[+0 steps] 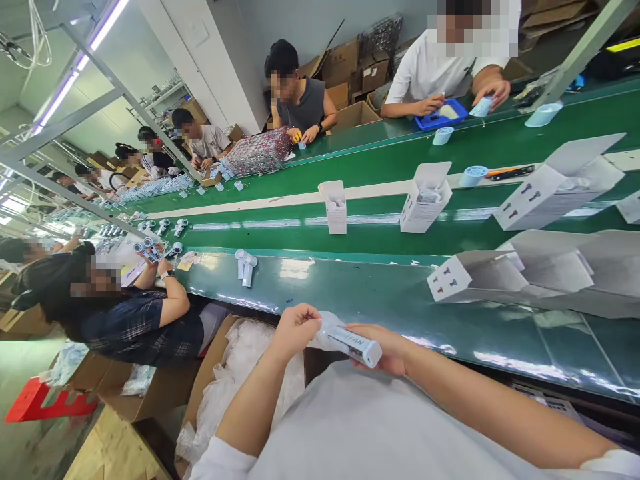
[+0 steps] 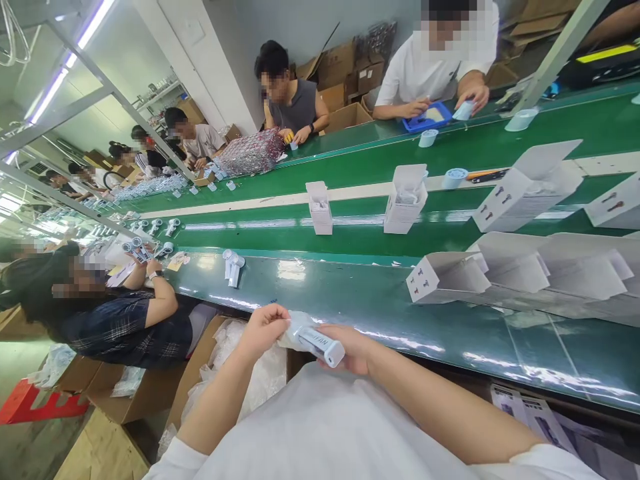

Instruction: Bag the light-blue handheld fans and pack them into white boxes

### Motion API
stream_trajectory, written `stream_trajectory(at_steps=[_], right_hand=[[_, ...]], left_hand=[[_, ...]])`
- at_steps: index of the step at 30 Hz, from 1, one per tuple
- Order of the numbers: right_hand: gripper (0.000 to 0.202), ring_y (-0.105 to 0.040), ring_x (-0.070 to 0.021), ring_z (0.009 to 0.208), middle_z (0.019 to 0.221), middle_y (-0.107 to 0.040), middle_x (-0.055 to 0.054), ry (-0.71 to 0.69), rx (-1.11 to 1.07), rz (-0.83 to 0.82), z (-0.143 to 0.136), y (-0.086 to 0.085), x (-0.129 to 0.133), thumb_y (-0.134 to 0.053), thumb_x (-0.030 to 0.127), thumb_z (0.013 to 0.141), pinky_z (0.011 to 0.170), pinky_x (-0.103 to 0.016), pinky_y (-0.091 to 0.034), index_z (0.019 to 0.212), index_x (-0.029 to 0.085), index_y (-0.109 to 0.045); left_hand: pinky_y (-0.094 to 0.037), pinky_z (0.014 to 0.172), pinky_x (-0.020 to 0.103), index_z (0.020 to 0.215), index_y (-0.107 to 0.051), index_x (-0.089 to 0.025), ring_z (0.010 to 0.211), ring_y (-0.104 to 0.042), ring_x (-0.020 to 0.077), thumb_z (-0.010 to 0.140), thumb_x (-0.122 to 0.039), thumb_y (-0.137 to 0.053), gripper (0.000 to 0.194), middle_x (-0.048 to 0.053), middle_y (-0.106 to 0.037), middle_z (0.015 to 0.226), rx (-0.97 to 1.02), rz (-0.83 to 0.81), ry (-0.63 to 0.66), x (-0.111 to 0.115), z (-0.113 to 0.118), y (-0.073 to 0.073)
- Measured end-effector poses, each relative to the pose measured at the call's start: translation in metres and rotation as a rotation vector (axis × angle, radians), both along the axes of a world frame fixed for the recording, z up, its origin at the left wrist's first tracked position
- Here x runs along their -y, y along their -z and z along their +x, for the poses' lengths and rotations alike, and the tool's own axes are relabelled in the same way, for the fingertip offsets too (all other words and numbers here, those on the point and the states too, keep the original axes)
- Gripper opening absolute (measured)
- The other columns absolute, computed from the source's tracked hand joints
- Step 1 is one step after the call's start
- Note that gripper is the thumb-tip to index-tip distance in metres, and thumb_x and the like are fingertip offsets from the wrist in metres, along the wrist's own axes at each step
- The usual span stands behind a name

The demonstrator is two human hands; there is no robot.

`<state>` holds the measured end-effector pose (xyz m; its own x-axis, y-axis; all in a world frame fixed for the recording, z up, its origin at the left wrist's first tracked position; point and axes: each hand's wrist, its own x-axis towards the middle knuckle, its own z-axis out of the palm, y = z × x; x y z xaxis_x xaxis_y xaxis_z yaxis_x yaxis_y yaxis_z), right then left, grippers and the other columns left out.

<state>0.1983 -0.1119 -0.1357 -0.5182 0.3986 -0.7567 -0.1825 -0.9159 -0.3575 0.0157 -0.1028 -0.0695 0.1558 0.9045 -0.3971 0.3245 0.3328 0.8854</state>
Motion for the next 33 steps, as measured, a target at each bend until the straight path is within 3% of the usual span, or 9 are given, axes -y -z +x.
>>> stream_trajectory(at_steps=[4,8,11,14,16,19,23,27,33], right_hand=[[0.019,-0.054,-0.0113,0.054,0.063,-0.055,0.000,-0.171,0.131,0.414,0.023,-0.012,-0.005,-0.059,0.036,0.080,0.048,-0.020,-0.045,0.075,0.018,-0.057],[0.026,-0.055,-0.0146,0.081,0.095,-0.056,-0.005,-0.018,0.209,0.809,0.043,-0.028,-0.014,-0.060,0.039,0.076,0.075,-0.027,-0.051,0.062,0.017,-0.057],[0.022,-0.056,-0.0178,0.091,0.111,-0.054,-0.007,0.122,0.062,0.719,0.040,-0.036,-0.015,-0.063,0.039,0.071,0.083,-0.032,-0.050,0.077,0.017,-0.065],[0.030,-0.060,-0.0194,0.087,0.092,-0.063,-0.004,0.179,-0.059,0.640,0.032,-0.039,-0.012,-0.064,0.039,0.070,0.086,-0.037,-0.050,0.091,0.018,-0.065],[0.029,-0.061,-0.0209,0.088,0.086,-0.064,-0.004,0.134,-0.005,0.722,0.042,-0.042,-0.012,-0.060,0.044,0.076,0.086,-0.039,-0.050,0.089,0.018,-0.064],[0.030,-0.057,-0.0260,0.103,0.107,-0.064,-0.008,0.082,0.505,1.122,0.097,-0.052,-0.022,-0.054,0.046,0.083,0.091,-0.043,-0.046,0.091,0.020,-0.066],[0.033,-0.032,-0.0411,0.128,0.136,-0.050,-0.011,-0.056,1.518,1.347,0.204,-0.063,-0.060,-0.066,0.023,0.073,0.101,-0.061,-0.023,0.106,0.023,-0.067],[0.011,-0.055,-0.0334,0.104,0.082,-0.069,-0.009,-0.487,1.515,1.259,0.244,-0.059,-0.104,-0.064,0.010,0.066,0.094,-0.050,-0.031,0.061,0.019,-0.065],[0.012,-0.059,-0.0216,0.081,0.086,-0.068,-0.008,-0.374,1.327,1.343,0.179,-0.038,-0.130,-0.055,0.020,0.077,0.067,-0.029,-0.037,0.072,0.022,-0.066]], left_hand=[[-0.024,0.041,0.019,0.065,-0.054,-0.017,0.039,-0.035,0.0058,0.064,-0.022,-0.059,0.007,-0.008,-0.042,0.043,0.152,-0.047,-0.044,0.002,-0.002,-0.001],[-0.031,0.045,0.019,0.067,-0.055,-0.017,0.042,-0.040,0.0065,0.070,-0.027,-0.064,0.014,-0.006,-0.046,0.046,0.220,0.002,0.020,0.003,-0.009,0.001],[-0.047,0.070,0.027,0.093,-0.060,-0.018,0.082,-0.060,0.0174,0.063,-0.036,-0.077,0.038,0.008,-0.064,0.095,0.219,0.177,0.136,-0.001,-0.010,0.002],[-0.042,0.095,0.038,0.128,-0.046,-0.024,0.123,-0.043,0.0303,0.042,-0.035,-0.089,0.097,0.014,-0.042,0.139,0.074,0.306,0.335,-0.008,0.006,0.007],[-0.042,0.095,0.038,0.121,-0.054,-0.022,0.115,-0.050,0.0277,0.055,-0.035,-0.084,0.074,0.012,-0.054,0.127,-0.012,0.348,0.425,-0.013,0.024,0.013],[-0.045,0.076,0.029,0.083,-0.065,-0.017,0.079,-0.057,0.0173,0.074,-0.035,-0.067,0.020,0.004,-0.063,0.083,-0.053,0.394,0.257,-0.024,0.047,0.021],[-0.041,0.056,0.022,0.077,-0.063,-0.015,0.058,-0.052,0.0112,0.071,-0.041,-0.070,0.028,-0.002,-0.057,0.063,0.168,0.209,-0.116,-0.051,0.060,0.023],[-0.049,0.059,0.024,0.090,-0.065,-0.015,0.062,-0.061,0.0140,0.062,-0.040,-0.078,0.040,0.000,-0.065,0.072,0.497,0.048,-0.291,-0.080,0.079,0.006],[-0.054,0.080,0.031,0.102,-0.064,-0.018,0.092,-0.066,0.0218,0.063,-0.036,-0.077,0.045,0.006,-0.071,0.095,0.689,0.124,-0.409,-0.103,0.119,-0.013]])
